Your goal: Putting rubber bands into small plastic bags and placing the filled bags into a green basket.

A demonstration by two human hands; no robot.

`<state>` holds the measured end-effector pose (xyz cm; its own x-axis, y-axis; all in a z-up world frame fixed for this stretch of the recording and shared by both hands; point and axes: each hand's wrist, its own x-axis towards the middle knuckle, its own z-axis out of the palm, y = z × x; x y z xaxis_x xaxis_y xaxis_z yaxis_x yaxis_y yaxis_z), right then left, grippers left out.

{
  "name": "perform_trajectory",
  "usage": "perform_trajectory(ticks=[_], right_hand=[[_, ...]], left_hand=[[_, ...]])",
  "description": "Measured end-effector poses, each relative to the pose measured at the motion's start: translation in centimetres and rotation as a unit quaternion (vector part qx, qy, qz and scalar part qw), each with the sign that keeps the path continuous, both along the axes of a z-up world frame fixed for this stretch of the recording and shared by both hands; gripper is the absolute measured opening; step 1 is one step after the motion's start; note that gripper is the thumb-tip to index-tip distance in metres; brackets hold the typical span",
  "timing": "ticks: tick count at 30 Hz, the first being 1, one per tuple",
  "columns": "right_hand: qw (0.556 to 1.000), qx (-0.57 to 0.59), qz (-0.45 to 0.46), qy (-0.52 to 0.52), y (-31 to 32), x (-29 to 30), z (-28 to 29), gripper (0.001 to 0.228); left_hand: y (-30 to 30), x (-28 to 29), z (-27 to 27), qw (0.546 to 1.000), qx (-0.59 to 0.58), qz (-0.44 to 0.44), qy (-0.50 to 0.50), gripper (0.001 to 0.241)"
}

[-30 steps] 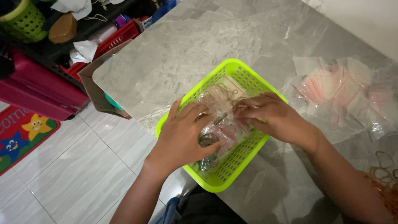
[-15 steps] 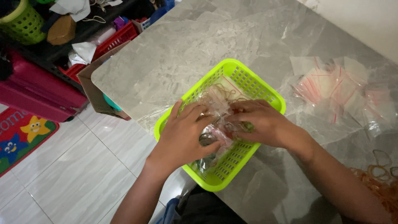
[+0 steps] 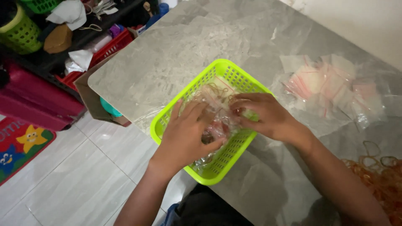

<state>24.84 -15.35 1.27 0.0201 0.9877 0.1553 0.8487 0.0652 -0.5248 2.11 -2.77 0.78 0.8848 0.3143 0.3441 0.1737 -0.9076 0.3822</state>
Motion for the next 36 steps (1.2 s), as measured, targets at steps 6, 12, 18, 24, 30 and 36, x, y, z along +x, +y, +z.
perform_trajectory(ticks=[6,12,18,24,30,36], right_hand=[[0.997,-0.004,0.016,-0.075,-1.9,-1.2,-1.8,0.041],[0.982,-0.114,0.015,-0.153,-2.1,-3.8,-1.0,0.052],[0.975,-0.144,-0.017,-0.169,-1.6,-1.4,-2.9,0.066],[0.995,-0.083,0.012,-0.057,-1.4,-2.0,-1.8,0.061],[0.994,-0.086,0.022,-0.059,0.0,-3.6,-0.4,0.061],[0.996,-0.032,-0.016,-0.076,-0.9,-1.6,-2.0,0.046]], left_hand=[[-0.9,0.1,0.3,0.995,-0.012,0.015,0.099,0.058],[-2.4,0.0,1.0,0.993,-0.012,0.008,0.113,0.055],[-2.2,-1.0,2.5,0.989,-0.052,0.011,0.139,0.055],[-1.5,-1.3,2.1,0.991,-0.045,-0.001,0.125,0.054],[-1.1,-0.9,1.1,0.989,-0.066,-0.003,0.131,0.055],[-2.4,-0.8,2.0,0.999,-0.015,-0.032,0.028,0.067]])
